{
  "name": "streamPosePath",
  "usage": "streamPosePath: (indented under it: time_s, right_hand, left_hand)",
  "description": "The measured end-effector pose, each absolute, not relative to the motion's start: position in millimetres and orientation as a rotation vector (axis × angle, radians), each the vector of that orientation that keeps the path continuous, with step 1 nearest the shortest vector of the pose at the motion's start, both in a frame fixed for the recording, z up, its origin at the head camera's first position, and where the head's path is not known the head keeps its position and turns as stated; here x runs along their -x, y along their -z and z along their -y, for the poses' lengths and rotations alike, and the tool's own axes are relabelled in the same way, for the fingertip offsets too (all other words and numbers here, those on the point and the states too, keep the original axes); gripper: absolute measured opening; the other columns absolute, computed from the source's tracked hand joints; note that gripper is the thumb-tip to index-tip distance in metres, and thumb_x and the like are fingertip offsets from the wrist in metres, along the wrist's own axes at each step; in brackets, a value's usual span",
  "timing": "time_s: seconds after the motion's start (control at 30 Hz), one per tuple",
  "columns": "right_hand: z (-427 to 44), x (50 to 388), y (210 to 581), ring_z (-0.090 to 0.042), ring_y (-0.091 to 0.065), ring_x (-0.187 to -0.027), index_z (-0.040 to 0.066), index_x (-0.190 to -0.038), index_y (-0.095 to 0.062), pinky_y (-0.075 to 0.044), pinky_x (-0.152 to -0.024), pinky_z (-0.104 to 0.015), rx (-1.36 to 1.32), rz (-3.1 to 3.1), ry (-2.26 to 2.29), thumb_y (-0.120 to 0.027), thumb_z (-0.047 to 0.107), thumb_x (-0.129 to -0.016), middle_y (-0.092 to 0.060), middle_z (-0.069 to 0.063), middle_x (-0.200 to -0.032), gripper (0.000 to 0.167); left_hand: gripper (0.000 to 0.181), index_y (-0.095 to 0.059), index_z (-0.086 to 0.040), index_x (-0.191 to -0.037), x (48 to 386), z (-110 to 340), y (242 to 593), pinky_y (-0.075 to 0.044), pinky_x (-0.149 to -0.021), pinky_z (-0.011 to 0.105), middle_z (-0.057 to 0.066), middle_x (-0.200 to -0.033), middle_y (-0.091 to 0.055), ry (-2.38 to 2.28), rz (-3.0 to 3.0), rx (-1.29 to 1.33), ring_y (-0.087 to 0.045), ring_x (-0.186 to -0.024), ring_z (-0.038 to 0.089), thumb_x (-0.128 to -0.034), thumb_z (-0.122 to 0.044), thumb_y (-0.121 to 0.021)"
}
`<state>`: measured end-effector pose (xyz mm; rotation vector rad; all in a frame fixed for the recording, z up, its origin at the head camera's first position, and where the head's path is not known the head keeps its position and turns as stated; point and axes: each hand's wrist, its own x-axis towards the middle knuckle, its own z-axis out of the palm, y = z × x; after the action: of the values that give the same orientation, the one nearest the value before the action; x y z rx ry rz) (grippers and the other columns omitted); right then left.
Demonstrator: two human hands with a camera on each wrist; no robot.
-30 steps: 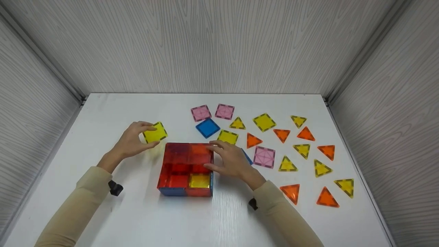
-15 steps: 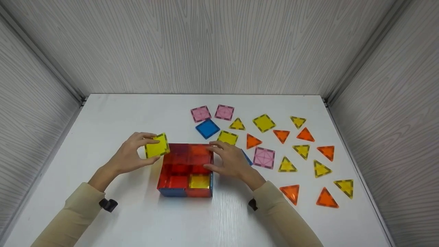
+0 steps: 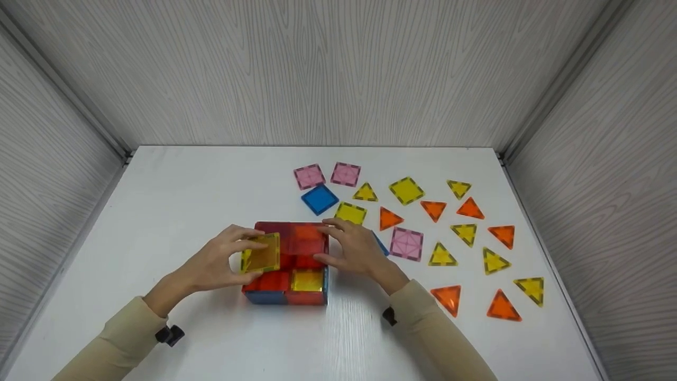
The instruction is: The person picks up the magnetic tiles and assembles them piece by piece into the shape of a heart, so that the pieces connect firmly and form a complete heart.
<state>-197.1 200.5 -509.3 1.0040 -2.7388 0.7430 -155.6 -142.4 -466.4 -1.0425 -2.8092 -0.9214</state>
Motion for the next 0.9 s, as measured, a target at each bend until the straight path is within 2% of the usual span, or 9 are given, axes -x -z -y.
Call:
streamPosePath:
  time_s: [0.43, 0.9]
  right_hand:
    - [-199.9, 197.4, 510.6, -0.03, -0.063, -0.137, 0.023, -0.146, -0.063, -0.058, -0.107, -0.05, -0.998, 2.732, -0.729, -0.078, 0.053, -0.092, -0.063, -0.007, -0.15, 0.064]
    - [-198.9, 196.2, 511.0, -0.03, -0.061, -0.138, 0.022, -0.146, -0.063, -0.056, -0.109, -0.05, -0.978, 2.759, -0.764, -0.078, 0.052, -0.092, -0.061, -0.005, -0.152, 0.063]
  left_hand:
    - [0.051, -0.073, -0.016, -0.131, 141.4, 136.0, 480.7, -0.06, -0.104, 0.039, 0.008, -0.142, -0.064, 0.813, 2.767, 1.258, -0.055, -0.13, 0.023, -0.0845, -0.034, -0.084]
    - [0.046, -0.075, -0.016, -0.129, 140.1, 136.8, 485.6, -0.061, -0.1, 0.037, 0.007, -0.138, -0.064, 0.739, 2.737, 1.272, -0.054, -0.128, 0.022, -0.0876, -0.034, -0.083]
